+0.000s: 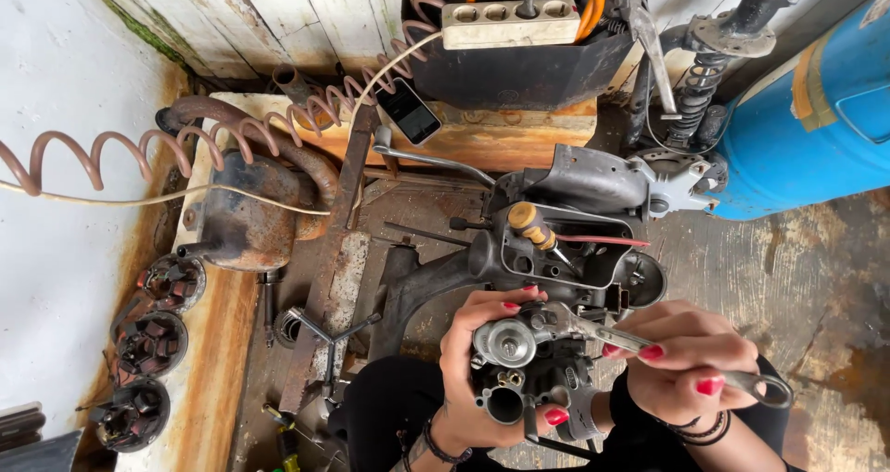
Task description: Repairing a motorcycle carburetor using a screwdriver and a wrench
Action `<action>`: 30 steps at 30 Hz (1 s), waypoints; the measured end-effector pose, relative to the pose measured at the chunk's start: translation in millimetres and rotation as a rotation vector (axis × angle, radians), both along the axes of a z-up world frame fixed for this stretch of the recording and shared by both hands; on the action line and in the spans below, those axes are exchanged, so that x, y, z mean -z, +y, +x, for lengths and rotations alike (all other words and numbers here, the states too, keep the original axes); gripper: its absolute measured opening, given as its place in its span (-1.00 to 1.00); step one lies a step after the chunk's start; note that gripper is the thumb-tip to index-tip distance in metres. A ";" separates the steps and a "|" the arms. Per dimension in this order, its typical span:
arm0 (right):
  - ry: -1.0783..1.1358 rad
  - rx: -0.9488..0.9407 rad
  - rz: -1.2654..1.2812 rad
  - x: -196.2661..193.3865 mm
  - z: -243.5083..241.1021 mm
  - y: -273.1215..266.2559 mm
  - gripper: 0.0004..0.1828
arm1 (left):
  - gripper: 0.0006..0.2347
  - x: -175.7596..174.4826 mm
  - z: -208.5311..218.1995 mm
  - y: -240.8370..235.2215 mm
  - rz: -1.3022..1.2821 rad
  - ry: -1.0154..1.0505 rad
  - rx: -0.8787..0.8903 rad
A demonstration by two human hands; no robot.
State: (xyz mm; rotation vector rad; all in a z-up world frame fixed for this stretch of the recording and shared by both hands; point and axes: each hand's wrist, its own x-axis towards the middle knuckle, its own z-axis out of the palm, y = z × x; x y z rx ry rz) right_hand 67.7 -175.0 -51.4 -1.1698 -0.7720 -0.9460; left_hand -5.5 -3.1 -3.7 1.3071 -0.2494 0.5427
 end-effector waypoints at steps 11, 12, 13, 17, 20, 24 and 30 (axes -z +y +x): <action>0.310 -0.178 0.102 -6.9 1.0 -2.5 -0.64 | -0.48 -6.7 -2.8 7.0 0.063 0.028 0.015; 0.389 -0.199 0.132 -9.4 -0.4 -2.1 -0.59 | -0.47 -6.4 -2.9 6.5 0.064 0.030 0.009; 0.390 -0.199 0.132 -10.0 0.5 -1.9 -0.59 | -0.47 -6.1 -2.7 6.5 0.064 0.031 0.009; 0.339 -0.272 0.107 -13.6 2.2 -3.2 -0.70 | -0.47 -5.2 -2.3 7.5 0.075 0.030 0.010; 0.348 -0.360 0.092 -15.7 6.7 -4.4 -0.72 | -0.48 -4.3 -1.6 7.4 0.073 0.030 0.013; 0.428 -0.500 0.083 -18.1 11.2 -3.4 -0.64 | -0.48 -3.0 0.3 5.9 0.056 0.013 0.008; 0.455 -0.634 -0.014 -37.1 12.8 -5.2 -0.65 | -0.46 1.3 1.5 7.6 0.030 0.002 0.049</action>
